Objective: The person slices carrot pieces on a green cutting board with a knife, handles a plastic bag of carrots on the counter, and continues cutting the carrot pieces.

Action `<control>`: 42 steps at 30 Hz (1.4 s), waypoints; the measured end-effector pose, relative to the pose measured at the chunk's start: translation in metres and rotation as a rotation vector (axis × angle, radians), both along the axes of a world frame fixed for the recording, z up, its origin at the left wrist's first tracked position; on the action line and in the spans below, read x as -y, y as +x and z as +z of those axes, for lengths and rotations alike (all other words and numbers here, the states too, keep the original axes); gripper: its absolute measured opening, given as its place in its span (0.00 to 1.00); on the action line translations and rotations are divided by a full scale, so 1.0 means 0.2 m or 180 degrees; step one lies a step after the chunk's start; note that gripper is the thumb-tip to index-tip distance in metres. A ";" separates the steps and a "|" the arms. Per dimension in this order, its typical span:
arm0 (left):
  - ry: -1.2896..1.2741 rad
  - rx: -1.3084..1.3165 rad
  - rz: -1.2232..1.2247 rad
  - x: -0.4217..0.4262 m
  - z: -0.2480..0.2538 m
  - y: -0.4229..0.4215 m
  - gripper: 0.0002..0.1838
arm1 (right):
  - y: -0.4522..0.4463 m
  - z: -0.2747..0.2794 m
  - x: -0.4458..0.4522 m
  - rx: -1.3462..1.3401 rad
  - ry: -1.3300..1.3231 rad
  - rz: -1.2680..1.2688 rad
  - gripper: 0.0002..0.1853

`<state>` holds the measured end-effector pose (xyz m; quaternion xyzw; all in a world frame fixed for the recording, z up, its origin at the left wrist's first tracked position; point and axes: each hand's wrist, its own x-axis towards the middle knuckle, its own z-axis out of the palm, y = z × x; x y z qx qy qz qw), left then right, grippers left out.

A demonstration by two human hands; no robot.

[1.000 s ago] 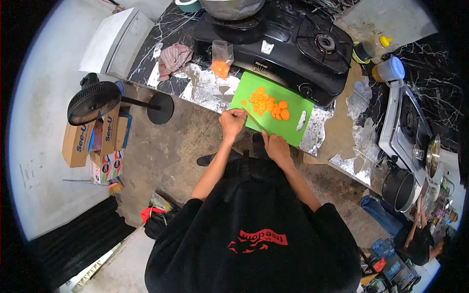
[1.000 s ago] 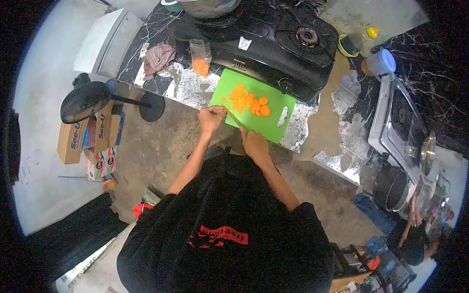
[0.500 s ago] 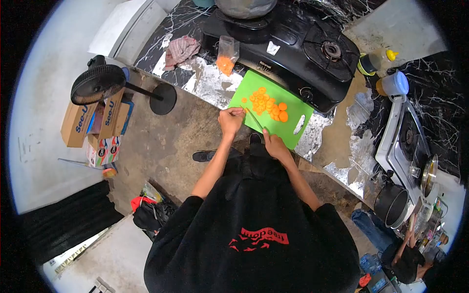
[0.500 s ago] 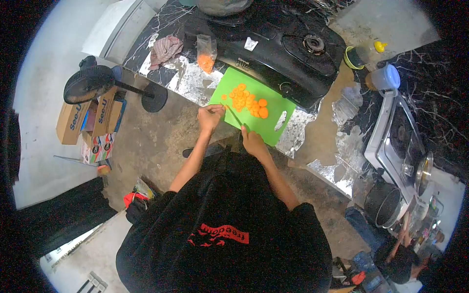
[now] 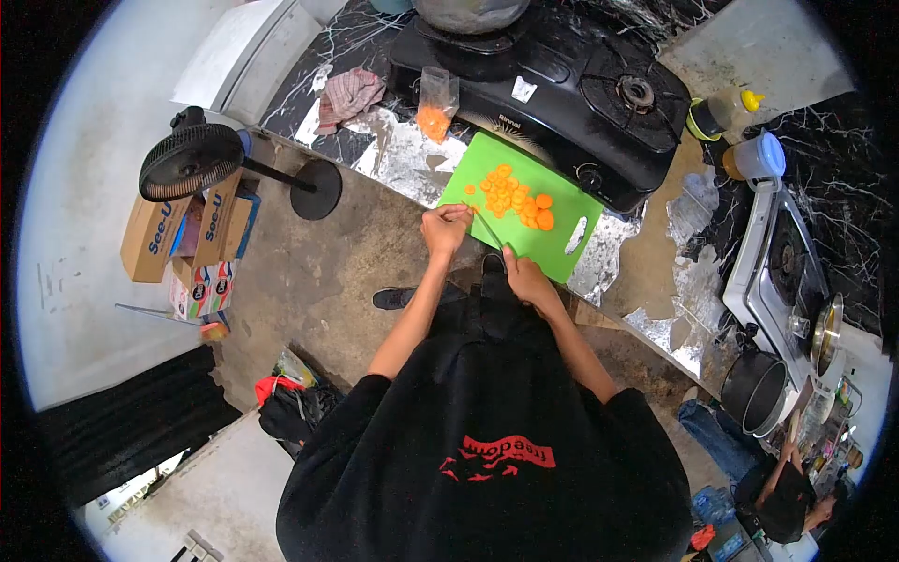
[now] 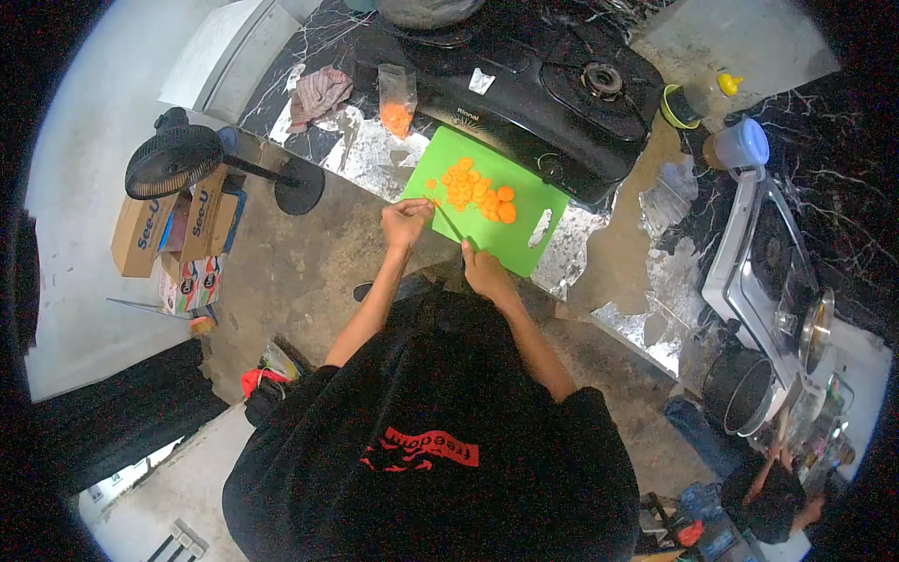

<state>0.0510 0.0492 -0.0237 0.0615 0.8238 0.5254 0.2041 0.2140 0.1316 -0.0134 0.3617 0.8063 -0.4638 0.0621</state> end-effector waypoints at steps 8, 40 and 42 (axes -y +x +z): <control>0.0028 -0.0039 -0.0003 -0.01 -0.02 0.00 0.09 | -0.01 0.02 0.01 0.0201 0.0424 0.0124 0.37; -0.0012 -0.0009 0.0301 -0.03 0.04 0.05 0.15 | -0.03 0.20 -0.09 0.0574 0.1157 0.0527 0.33; 0.0023 0.0025 0.0323 -0.02 0.04 0.05 0.15 | -0.02 0.16 -0.10 0.0511 0.0991 0.0468 0.34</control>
